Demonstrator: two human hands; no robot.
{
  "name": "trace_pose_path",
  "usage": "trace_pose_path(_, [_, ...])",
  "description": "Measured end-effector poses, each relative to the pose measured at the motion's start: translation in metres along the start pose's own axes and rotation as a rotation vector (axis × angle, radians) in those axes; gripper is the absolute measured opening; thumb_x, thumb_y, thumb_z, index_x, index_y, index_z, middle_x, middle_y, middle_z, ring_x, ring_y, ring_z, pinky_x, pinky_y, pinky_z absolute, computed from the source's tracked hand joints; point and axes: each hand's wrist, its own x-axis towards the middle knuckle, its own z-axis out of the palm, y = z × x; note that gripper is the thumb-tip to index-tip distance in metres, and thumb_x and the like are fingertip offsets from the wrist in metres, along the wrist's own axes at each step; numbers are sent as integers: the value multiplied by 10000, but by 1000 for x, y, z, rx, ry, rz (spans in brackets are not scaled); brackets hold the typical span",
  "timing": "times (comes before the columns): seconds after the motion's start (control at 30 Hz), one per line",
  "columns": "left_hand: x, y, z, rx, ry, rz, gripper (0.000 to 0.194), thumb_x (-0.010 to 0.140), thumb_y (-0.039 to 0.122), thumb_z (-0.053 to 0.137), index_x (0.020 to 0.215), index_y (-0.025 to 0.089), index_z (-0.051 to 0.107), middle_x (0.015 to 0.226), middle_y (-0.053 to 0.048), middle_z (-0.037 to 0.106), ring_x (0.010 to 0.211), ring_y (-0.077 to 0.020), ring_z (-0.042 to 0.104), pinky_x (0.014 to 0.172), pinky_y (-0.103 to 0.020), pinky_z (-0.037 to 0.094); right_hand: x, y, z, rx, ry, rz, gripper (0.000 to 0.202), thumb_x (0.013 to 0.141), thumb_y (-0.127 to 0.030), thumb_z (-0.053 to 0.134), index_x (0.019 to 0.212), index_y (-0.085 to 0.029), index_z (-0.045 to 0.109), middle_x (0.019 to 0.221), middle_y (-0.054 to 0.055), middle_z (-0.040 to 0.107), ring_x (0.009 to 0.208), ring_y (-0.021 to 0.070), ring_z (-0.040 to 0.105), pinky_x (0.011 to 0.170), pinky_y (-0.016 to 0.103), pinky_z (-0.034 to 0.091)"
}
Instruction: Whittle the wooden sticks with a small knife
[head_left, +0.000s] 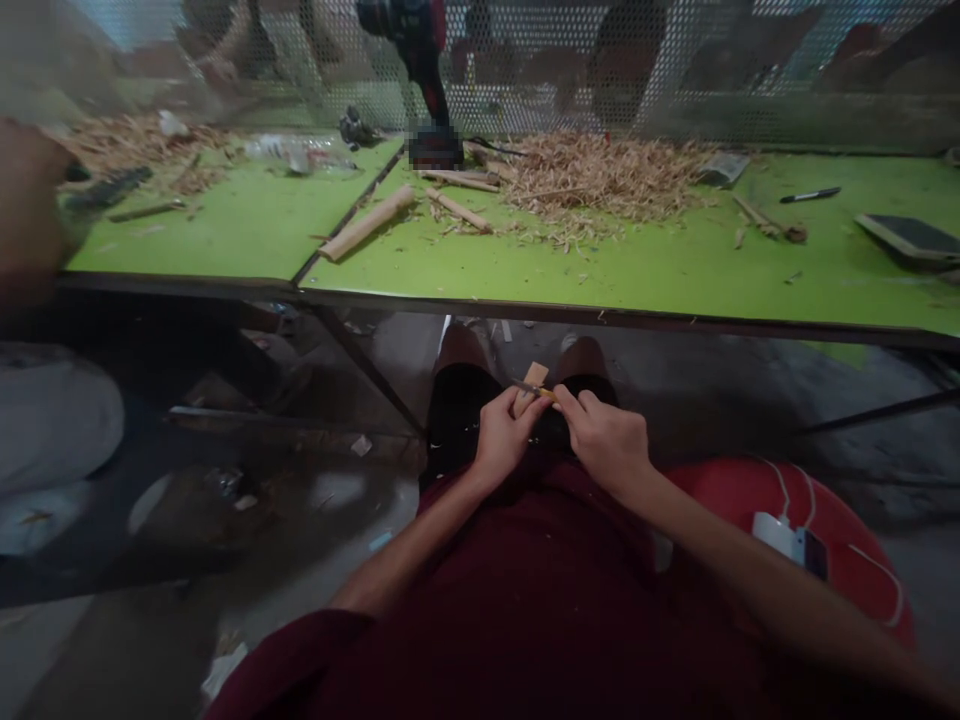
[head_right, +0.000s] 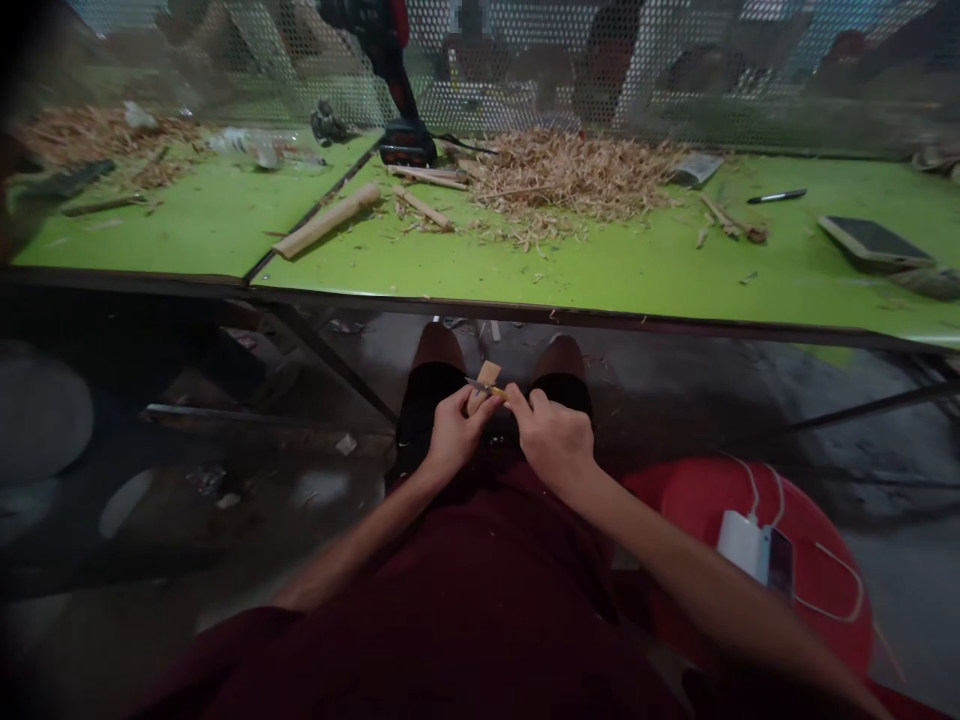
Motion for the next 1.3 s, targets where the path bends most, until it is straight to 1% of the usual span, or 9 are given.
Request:
trace_pose_path(0.2, [1, -4, -2, -12, 3, -49, 224, 886, 360, 806, 836, 153, 737, 746, 16, 637, 740, -149, 496, 687, -262, 376, -1, -13, 2, 36, 1, 67, 483, 1177, -290, 385, 1357, -171, 817, 823, 106, 745, 620, 169, 586, 558, 334, 202])
trace_pose_path(0.37, [3, -8, 3, -66, 36, -88, 334, 893, 380, 820, 715, 175, 626, 691, 29, 489, 708, -137, 390, 656, -275, 323, 0, -16, 4, 117, -15, 161, 508, 1180, -311, 356, 1369, -169, 805, 849, 120, 760, 626, 181, 611, 559, 332, 219])
trace_pose_path(0.57, [7, -3, -3, -79, -102, -23, 276, 941, 405, 743, 840, 158, 670, 765, 11, 546, 753, -146, 428, 691, -278, 361, 8, -7, 4, 172, -58, 109, 468, 1168, -323, 408, 1379, -182, 801, 936, 125, 805, 680, 194, 670, 563, 330, 258])
trace_pose_path(0.73, [7, -6, -1, -86, -109, -8, 288, 939, 427, 743, 857, 163, 663, 763, 22, 551, 742, -137, 437, 682, -266, 370, 7, -3, 12, 242, -105, 116, 453, 1152, -319, 435, 1390, -183, 796, 1009, 135, 830, 728, 210, 715, 572, 318, 309])
trace_pose_path(0.8, [10, -10, 2, -94, -81, -31, 298, 919, 422, 781, 840, 170, 643, 755, 31, 551, 735, -128, 449, 676, -251, 378, 6, 2, 22, 385, -79, 192, 444, 1130, -340, 462, 1359, -175, 805, 1042, 143, 831, 766, 222, 724, 592, 306, 348])
trace_pose_path(0.87, [14, -13, 3, -133, -44, -148, 354, 882, 436, 837, 817, 186, 595, 703, 57, 508, 662, -103, 434, 622, -234, 355, 7, 12, 36, 672, -46, 381, 419, 1096, -380, 505, 1285, -166, 812, 1004, 135, 816, 745, 214, 696, 602, 289, 384])
trace_pose_path(1.0, [19, -15, -1, -378, -73, -476, 434, 831, 453, 890, 812, 207, 533, 601, 106, 421, 484, -50, 322, 492, -211, 219, 10, 38, 63, 1356, -191, 778, 420, 1009, -548, 590, 1038, -164, 757, 601, -17, 555, 454, 132, 382, 463, 243, 282])
trace_pose_path(1.1, [19, -11, -8, -500, -123, -526, 351, 830, 403, 867, 827, 175, 599, 599, 83, 460, 480, -49, 353, 479, -198, 234, 10, 45, 72, 1644, -285, 864, 411, 915, -577, 698, 982, -171, 705, 554, -94, 415, 421, 77, 231, 435, 206, 159])
trace_pose_path(1.3, [11, -1, -14, -623, -151, -533, 141, 823, 230, 763, 919, 138, 718, 750, 11, 579, 573, -80, 468, 525, -223, 371, -6, 23, 66, 1772, -238, 899, 487, 825, -633, 815, 978, -183, 710, 581, -93, 436, 440, 55, 255, 454, 205, 118])
